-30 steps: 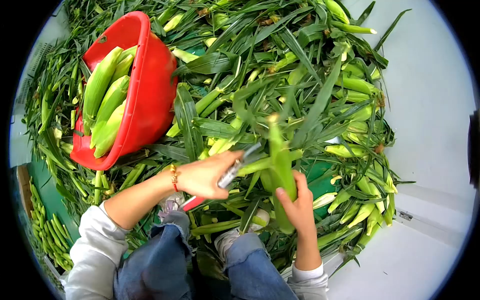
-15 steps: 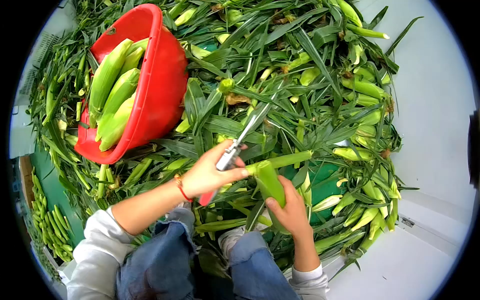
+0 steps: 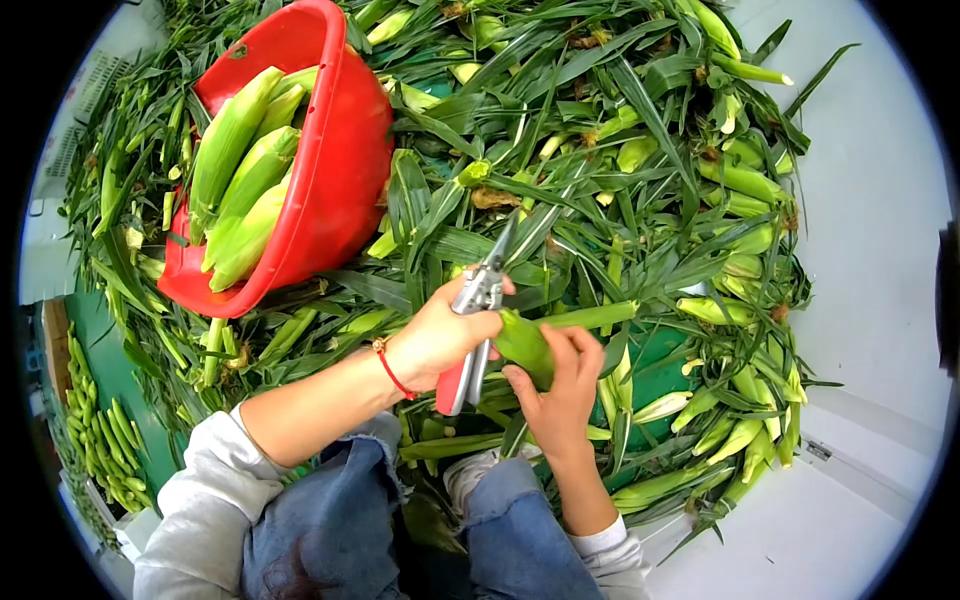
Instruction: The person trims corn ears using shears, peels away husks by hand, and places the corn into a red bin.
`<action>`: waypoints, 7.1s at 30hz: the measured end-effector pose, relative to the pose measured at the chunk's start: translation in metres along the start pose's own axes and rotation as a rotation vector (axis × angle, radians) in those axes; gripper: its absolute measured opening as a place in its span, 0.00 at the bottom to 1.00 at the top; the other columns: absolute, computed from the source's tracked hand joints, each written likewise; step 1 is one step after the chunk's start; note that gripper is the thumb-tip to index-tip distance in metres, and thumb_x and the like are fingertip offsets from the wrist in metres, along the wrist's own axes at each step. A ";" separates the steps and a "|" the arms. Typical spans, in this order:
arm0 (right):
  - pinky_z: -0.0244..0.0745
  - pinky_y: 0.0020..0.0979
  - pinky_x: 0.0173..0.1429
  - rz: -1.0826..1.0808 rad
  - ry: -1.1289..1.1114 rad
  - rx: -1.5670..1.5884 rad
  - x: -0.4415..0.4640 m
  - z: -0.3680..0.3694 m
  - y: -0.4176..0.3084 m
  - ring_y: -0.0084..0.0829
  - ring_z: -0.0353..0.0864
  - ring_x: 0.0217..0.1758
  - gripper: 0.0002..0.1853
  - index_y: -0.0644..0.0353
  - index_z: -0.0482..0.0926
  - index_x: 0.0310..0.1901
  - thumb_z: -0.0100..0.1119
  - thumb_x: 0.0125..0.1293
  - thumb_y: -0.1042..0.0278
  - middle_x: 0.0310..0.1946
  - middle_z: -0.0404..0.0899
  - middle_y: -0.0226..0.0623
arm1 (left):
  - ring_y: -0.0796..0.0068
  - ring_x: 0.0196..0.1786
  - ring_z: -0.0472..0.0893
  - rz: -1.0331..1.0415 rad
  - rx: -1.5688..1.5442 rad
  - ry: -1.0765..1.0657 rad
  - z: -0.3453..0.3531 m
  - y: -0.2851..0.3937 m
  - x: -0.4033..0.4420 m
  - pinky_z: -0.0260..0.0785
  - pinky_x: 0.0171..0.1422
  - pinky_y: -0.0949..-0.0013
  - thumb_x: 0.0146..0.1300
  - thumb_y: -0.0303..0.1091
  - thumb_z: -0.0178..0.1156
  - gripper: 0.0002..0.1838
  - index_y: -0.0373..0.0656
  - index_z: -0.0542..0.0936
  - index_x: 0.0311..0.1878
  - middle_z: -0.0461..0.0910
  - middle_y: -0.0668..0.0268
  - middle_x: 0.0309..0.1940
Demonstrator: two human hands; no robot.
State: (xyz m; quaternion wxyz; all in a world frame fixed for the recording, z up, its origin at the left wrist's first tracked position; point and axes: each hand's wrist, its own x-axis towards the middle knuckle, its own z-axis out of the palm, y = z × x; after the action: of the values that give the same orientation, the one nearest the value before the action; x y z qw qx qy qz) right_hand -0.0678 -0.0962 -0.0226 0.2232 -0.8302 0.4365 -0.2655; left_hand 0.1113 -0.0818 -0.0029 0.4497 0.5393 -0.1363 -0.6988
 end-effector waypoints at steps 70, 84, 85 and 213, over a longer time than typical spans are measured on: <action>0.72 0.31 0.55 0.956 0.140 1.307 -0.054 -0.019 0.073 0.29 0.73 0.52 0.26 0.62 0.61 0.59 0.58 0.60 0.78 0.51 0.70 0.37 | 0.75 0.50 0.76 -0.081 0.261 -0.351 0.029 -0.028 0.015 0.72 0.49 0.70 0.55 0.28 0.67 0.30 0.41 0.61 0.57 0.70 0.61 0.53; 0.66 0.31 0.57 0.665 0.211 1.114 -0.003 0.002 0.012 0.28 0.70 0.53 0.27 0.64 0.62 0.59 0.60 0.59 0.74 0.50 0.69 0.37 | 0.54 0.46 0.77 0.664 0.981 -0.233 0.006 -0.035 -0.024 0.71 0.47 0.60 0.50 0.34 0.67 0.31 0.39 0.65 0.56 0.73 0.51 0.45; 0.67 0.33 0.59 0.750 0.209 1.202 0.002 0.001 0.015 0.31 0.71 0.54 0.29 0.63 0.61 0.60 0.60 0.58 0.71 0.50 0.70 0.39 | 0.59 0.45 0.78 0.695 0.966 -0.248 0.009 -0.032 -0.021 0.71 0.46 0.64 0.50 0.33 0.67 0.32 0.40 0.65 0.57 0.73 0.53 0.44; 0.61 0.48 0.66 0.698 0.986 1.397 -0.022 -0.062 0.066 0.40 0.65 0.62 0.27 0.54 0.56 0.64 0.52 0.68 0.57 0.60 0.63 0.39 | 0.61 0.61 0.70 -0.699 -0.161 -0.424 0.045 -0.058 -0.044 0.63 0.64 0.54 0.58 0.31 0.53 0.33 0.48 0.56 0.68 0.69 0.58 0.56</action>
State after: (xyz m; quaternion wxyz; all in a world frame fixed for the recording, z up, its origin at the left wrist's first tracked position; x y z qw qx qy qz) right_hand -0.1576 -0.1202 -0.0207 0.5296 -0.1216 0.4484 -0.7097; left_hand 0.0447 -0.0283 0.0025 0.1881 0.3605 0.0207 -0.9134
